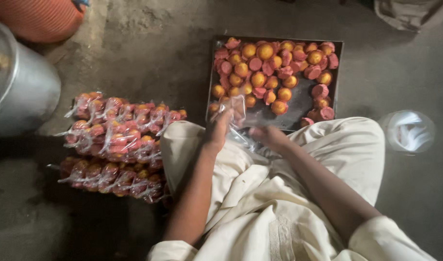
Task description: The person sits cross-legged on the floor and packs orange sweets in pink paper cups into small clear plastic bags, twisting the bags closed and placing the filled bags in rows beside them, taking more sweets from a tray.
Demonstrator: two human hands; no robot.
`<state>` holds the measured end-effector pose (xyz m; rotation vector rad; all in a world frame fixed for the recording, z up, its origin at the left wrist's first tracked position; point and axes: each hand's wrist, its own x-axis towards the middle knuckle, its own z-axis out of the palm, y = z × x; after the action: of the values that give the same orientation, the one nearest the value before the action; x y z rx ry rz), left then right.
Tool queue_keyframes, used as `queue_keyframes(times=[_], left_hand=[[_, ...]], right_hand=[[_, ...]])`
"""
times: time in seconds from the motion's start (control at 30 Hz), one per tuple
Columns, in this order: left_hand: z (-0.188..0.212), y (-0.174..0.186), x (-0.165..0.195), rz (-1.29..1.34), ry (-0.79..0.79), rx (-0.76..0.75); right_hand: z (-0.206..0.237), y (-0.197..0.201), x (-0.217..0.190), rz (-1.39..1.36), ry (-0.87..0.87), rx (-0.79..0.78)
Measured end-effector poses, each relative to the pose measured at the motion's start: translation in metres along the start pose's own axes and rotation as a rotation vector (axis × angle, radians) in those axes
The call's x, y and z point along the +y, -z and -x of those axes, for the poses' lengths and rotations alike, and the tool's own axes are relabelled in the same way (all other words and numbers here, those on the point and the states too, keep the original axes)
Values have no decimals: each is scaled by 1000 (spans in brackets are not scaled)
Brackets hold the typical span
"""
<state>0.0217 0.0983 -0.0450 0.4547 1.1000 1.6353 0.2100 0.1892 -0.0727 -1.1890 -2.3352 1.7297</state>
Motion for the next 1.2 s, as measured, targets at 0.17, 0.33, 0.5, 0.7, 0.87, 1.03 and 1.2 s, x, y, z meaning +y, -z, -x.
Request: queue_keyframes(times=[0.17, 0.33, 0.5, 0.7, 0.87, 1.03, 1.2], left_hand=[[11, -26, -2, -198, 96, -454], [0, -44, -30, -277, 213, -526], [2, -44, -46, -373, 121, -470], [17, -43, -43, -107, 357, -346], [9, -31, -51, -435, 44, -179], [-7, -24, -64, -401, 33, -127], [-8, -29, -75, -530, 183, -290]], right_hand=[[34, 65, 4, -1171, -50, -124], [70, 59, 24, -1087, 144, -84], [67, 50, 5, -1162, 98, 19], [49, 40, -3, -1053, 27, -137], [22, 38, 27, -794, 101, 113], [30, 48, 41, -451, 366, 83], [56, 49, 22, -346, 257, 76]])
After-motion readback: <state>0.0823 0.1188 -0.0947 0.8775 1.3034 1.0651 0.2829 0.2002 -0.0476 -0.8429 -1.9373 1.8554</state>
